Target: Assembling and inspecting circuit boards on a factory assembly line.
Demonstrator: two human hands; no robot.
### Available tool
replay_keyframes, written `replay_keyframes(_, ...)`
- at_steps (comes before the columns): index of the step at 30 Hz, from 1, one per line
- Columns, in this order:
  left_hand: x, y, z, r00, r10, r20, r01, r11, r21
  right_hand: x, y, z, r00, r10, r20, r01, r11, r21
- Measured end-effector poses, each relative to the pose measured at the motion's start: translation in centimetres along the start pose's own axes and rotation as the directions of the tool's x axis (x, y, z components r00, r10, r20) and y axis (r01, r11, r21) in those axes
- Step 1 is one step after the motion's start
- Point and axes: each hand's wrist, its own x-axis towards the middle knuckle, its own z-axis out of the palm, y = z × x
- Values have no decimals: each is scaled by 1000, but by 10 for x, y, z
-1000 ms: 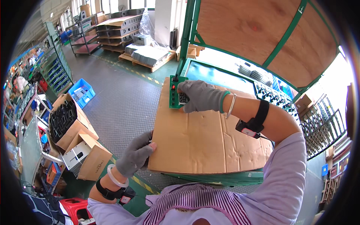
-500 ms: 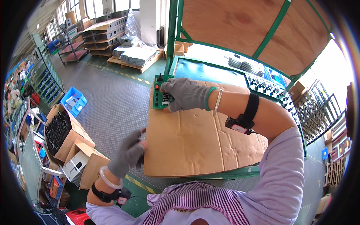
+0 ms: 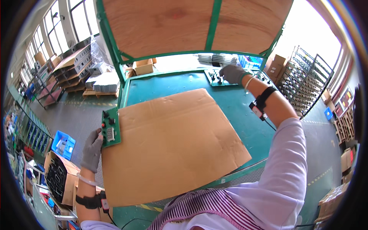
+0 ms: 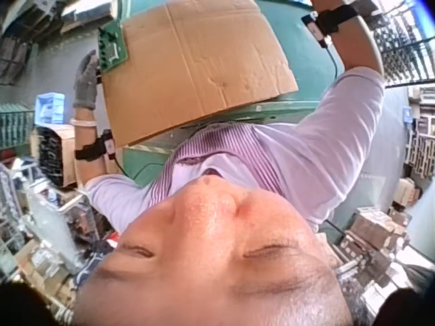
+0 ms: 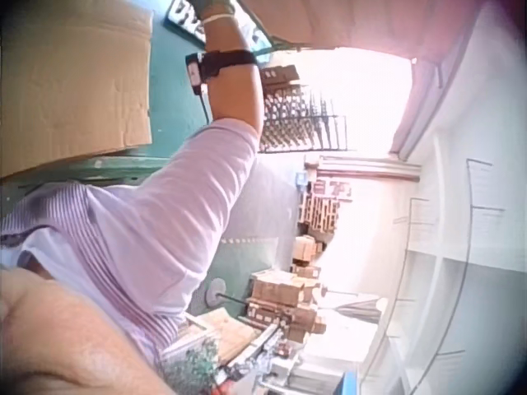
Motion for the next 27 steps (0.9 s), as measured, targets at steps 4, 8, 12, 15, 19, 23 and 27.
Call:
replay_keyframes(4, -4, -3, 4, 997, -62, -40, 57, 993, -104, 23, 5, 58, 999, -37, 19, 41, 954, -296)
replay_keyframes(8, -10, -12, -2, 998, -69, 3, 69, 983, -171, 40, -4, 74, 993, -110, 36, 116, 920, -375)
replay_keyframes(12, -14, -14, -4, 996, -72, -51, 67, 993, -95, 17, -18, 36, 977, -209, -46, 190, 947, -259)
replay_keyframes(15, -5, -13, 1, 998, -13, -59, 12, 1000, -2, 8, -25, 6, 968, -230, -97, 212, 963, -168)
replay_keyframes(19, -11, -10, -2, 999, -4, -44, 5, 1000, 12, -43, -119, -69, 959, -225, -175, 242, 966, 86)
replay_keyframes(23, -11, -30, -5, 997, -83, 7, 82, 969, -233, -85, -199, -101, 950, -298, -94, 308, 943, 124)
replay_keyframes(27, -5, -28, -1, 1000, 6, 10, -4, 981, -195, -71, -240, -76, 906, -422, -26, 423, 901, 98)
